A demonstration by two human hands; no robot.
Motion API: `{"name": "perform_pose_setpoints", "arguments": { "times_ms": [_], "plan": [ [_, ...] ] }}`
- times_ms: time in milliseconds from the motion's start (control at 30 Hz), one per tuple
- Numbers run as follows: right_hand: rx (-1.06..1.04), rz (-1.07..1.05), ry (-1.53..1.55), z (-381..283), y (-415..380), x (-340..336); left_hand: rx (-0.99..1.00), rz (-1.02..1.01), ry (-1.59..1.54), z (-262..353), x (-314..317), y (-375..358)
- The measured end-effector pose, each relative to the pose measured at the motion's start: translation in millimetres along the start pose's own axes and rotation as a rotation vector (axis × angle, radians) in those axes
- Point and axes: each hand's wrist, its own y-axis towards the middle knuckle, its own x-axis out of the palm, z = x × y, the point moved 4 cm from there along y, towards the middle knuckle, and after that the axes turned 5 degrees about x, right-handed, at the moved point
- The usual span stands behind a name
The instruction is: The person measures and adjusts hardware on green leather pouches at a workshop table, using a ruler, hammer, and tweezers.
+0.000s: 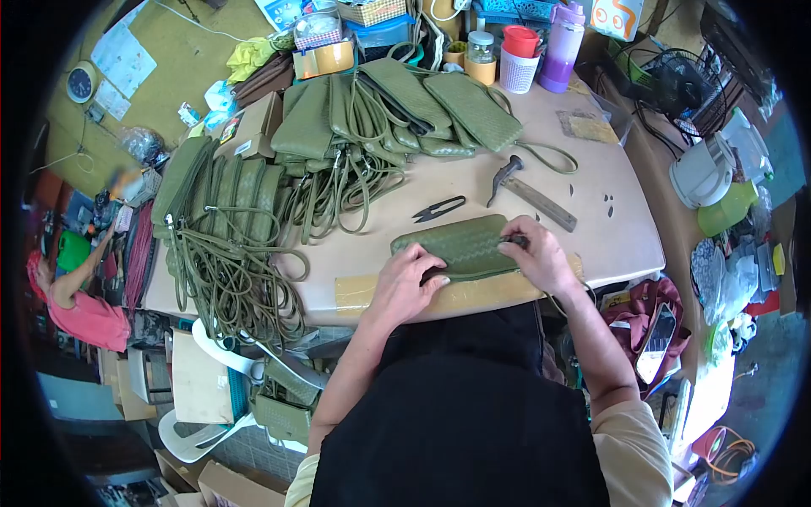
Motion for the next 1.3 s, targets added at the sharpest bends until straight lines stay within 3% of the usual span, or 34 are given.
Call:
{"name": "perform_pose_setpoints", "arguments": {
  "times_ms": [67,133,267,333,367,500,567,633,700,733,767,800,867,967,1067,1133,1200,1233,1267,1300],
  "plan": [
    [-0.025,0.009,0.010,-11,3,17,-0.050,-0.041,-0.010,-9,6,7],
    [-0.283,-0.148,-0.004,-35,4,45,-0.103,-0.083,-0.020,-20,13,11],
    [-0.278,-0.207,-0.197,-18,13,54,-0.145,-0.097,-0.098,-30,14,10],
    [0.032,-0.238,-0.181,3,15,19,-0.155,-0.131,-0.122,-28,12,9],
    [0.036,-0.233,-0.185,6,13,4,-0.150,-0.134,-0.123,-27,11,10],
    [0.139,-0.038,-0.182,2,3,-19,-0.108,-0.080,-0.086,-28,16,11],
    [-0.061,-0.129,-0.221,2,-5,5,-0.106,-0.127,-0.095,-28,16,8],
    [-0.049,-0.062,-0.193,38,-2,-4,-0.087,-0.172,-0.096,-22,10,11],
    [0.014,0.332,-0.343,61,-7,-45,-0.144,-0.300,-0.072,-10,5,8],
    [0.114,0.406,-0.277,71,-10,-61,-0.135,-0.297,-0.067,0,5,14],
    [0.214,0.473,-0.211,77,-14,-73,0.039,-0.236,-0.002,23,10,22],
    [0.180,0.474,-0.116,71,-16,-77,0.206,-0.180,0.062,44,20,26],
    [0.188,0.443,0.012,72,-19,-72,0.381,-0.257,-0.003,72,48,42],
    [0.101,0.424,0.170,74,-22,-66,0.484,-0.364,0.127,61,93,67],
    [0.188,0.505,0.426,73,-42,-76,0.354,-0.385,-0.007,65,56,83],
    [0.183,0.550,0.526,77,-51,-79,0.395,-0.091,-0.213,90,-14,84],
    [0.170,0.563,0.587,71,-53,-79,0.561,0.337,-0.142,94,-74,74],
    [0.147,0.582,0.656,57,-51,-79,0.517,0.464,-0.187,78,-88,64],
    [0.122,0.601,0.728,45,-50,-77,0.313,0.461,-0.455,56,-88,50],
    [0.125,0.600,0.734,37,-47,-75,0.400,0.472,-0.273,53,-90,40]
  ]
}}
